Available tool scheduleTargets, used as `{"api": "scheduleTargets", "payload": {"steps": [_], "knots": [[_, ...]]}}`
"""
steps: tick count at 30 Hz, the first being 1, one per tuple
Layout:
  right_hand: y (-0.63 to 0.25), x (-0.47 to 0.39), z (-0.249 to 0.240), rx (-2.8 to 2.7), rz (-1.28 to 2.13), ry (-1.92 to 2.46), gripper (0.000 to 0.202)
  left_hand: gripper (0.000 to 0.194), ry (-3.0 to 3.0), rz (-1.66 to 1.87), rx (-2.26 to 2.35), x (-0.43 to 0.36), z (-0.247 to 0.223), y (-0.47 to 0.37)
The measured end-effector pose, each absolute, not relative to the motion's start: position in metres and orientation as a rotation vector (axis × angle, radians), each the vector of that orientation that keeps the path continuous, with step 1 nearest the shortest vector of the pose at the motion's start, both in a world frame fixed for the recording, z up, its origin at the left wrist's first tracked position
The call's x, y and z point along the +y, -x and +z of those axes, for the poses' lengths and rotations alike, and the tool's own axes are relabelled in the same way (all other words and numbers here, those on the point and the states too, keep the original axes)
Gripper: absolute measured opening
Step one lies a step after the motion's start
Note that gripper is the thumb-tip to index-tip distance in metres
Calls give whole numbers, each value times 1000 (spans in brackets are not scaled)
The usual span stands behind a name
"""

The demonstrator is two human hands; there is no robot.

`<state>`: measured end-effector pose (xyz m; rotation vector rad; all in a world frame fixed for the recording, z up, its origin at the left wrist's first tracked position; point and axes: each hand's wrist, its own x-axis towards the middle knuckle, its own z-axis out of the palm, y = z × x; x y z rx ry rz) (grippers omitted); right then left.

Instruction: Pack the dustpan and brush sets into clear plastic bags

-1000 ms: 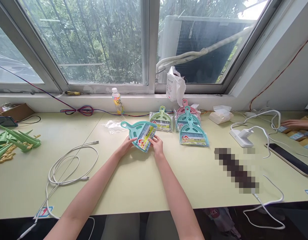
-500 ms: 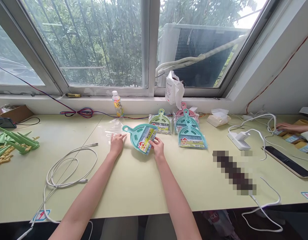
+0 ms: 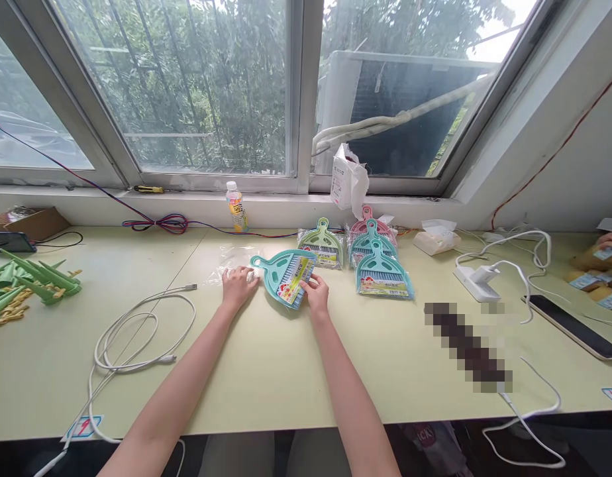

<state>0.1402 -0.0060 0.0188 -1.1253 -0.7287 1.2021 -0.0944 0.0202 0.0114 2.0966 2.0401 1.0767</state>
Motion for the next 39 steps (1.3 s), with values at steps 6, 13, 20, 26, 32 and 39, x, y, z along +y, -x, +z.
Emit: {"api": "scheduleTargets", "payload": {"steps": [6,13,20,26,32,39], "knots": [[-143,-3,15,-721,1162,1202,40,28,-2112,1125,1984,23,5,103],[-143,-4,17,-693,1170,1213,36,51,-1933,1306,1908,26,8,106],[-133,-13,22,-709,1259,1085,41,61,-2079,1417,1609,14,24,86],[-124,-19,20,-633,1122,1086,45,66,-2161,1384,1510,4,30,72],[-129,-21,21,-669,942,1212,45,71,-2039,1454,1744,6,29,78],[-126,-24,30,-784,1180,1093,41,72,-2071,1456,1688,4,32,78]]}}
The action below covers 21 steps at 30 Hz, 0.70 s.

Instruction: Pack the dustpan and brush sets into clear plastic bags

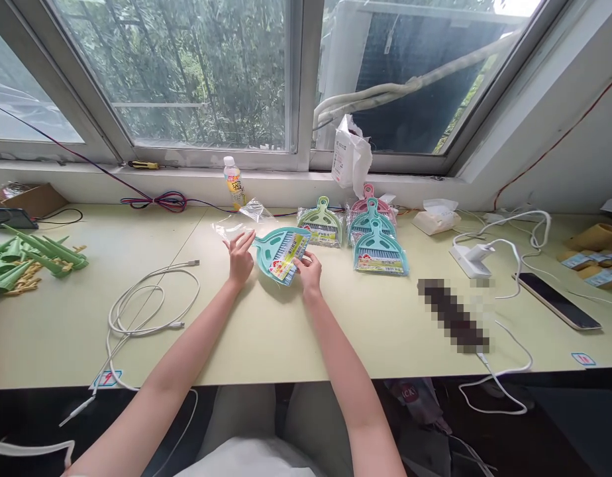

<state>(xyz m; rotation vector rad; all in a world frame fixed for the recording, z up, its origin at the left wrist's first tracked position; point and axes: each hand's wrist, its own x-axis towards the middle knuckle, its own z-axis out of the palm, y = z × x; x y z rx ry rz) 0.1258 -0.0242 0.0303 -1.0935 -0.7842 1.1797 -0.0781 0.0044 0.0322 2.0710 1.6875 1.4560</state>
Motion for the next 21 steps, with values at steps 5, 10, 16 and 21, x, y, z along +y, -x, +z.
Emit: {"api": "scheduleTargets", "payload": {"steps": [5,10,16,21], "knots": [[-123,-24,27,-684,1203,1053,40,62,-2248,1335,1465,-2,34,66],[-126,-23,22,-580,1201,1012,42,61,-2060,1587,1703,-13,37,60],[-124,-24,22,-609,1215,974,40,96,-1105,1975,1655,1,37,65],[-122,-25,23,-658,1241,957,41,65,-672,1593,1060,18,32,67]]}}
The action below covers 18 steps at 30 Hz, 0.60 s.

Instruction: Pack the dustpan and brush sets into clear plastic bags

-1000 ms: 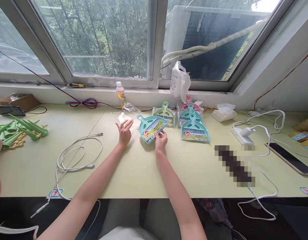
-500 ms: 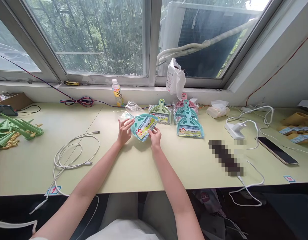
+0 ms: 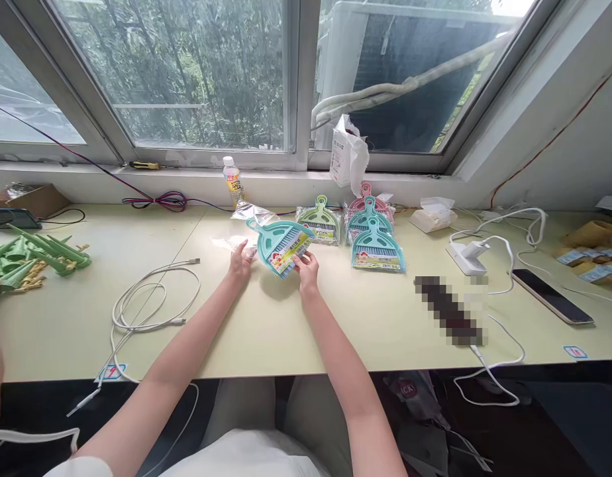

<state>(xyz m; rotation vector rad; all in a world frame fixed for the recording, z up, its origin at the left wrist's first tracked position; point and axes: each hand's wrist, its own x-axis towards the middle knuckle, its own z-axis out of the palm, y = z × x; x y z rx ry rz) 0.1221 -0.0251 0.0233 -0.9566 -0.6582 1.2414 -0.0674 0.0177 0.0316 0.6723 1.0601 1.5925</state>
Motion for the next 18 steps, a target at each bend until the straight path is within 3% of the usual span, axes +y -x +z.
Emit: {"api": "scheduleTargets", "payload": {"steps": [5,12,18], "knots": [[-124,-24,25,-733,1227,963,38,69,-652,1399,820,14,30,73],[-135,-19,28,-754,1081,1069,38,100,-885,1288,765,12,32,83],[-138,-20,35,-861,1149,1027,37,94,-887,1218,822,11,28,78]]}}
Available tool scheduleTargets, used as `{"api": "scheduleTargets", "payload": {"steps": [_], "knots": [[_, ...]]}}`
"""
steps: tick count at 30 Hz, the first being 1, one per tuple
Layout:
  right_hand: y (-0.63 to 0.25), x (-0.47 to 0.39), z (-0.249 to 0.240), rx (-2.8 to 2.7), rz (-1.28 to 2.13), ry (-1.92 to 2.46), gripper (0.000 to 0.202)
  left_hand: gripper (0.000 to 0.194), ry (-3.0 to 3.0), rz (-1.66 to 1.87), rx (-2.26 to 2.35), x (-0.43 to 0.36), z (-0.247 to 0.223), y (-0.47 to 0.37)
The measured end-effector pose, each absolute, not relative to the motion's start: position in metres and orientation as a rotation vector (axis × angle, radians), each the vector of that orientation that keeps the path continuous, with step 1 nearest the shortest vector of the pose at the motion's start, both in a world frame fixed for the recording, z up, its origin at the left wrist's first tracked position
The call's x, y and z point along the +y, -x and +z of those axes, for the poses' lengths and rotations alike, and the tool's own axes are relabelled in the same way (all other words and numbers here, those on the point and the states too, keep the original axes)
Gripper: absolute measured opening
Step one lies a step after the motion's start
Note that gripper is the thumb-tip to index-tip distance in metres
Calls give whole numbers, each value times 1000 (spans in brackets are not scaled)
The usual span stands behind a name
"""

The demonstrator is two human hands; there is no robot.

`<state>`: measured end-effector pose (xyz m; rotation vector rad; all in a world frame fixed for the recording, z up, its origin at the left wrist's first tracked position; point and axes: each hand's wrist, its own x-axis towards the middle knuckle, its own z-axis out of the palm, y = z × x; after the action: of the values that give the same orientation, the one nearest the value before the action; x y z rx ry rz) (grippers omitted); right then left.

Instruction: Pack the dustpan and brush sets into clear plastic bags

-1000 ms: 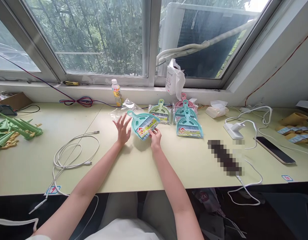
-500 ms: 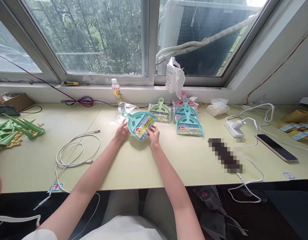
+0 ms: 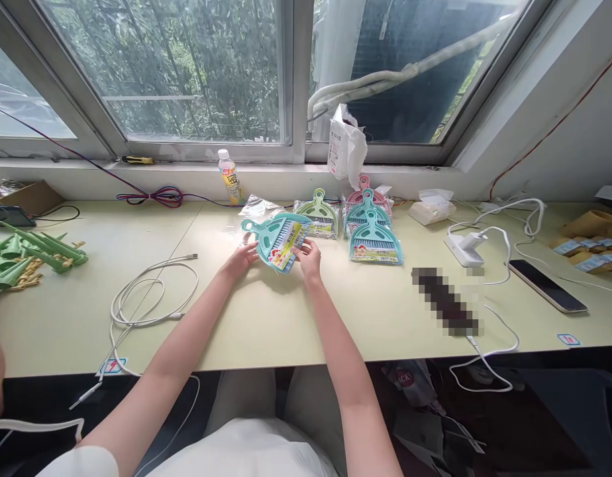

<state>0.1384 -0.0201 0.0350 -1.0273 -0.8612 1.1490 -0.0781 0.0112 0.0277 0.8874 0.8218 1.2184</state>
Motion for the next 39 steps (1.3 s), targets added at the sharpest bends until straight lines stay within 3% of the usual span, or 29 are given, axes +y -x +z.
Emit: {"api": "scheduleTargets", "payload": {"steps": [6,12,19,26,39], "knots": [[-130,-22,28,-811,1117,1045,35,64,-1023,1041,728,-2,28,60],[-127,-20,18,-706,1085,1075,37,50,-936,957,689,0,23,47],[-121,-19,15,-696,1040,1093,38,53,-970,1082,702,-1,19,37],[-114,-22,11,-635,1004,1125,35,81,-945,1277,831,-6,17,16],[-136,-17,20,-538,1388,1034,24,94,-1262,1401,830,-14,27,15]]}}
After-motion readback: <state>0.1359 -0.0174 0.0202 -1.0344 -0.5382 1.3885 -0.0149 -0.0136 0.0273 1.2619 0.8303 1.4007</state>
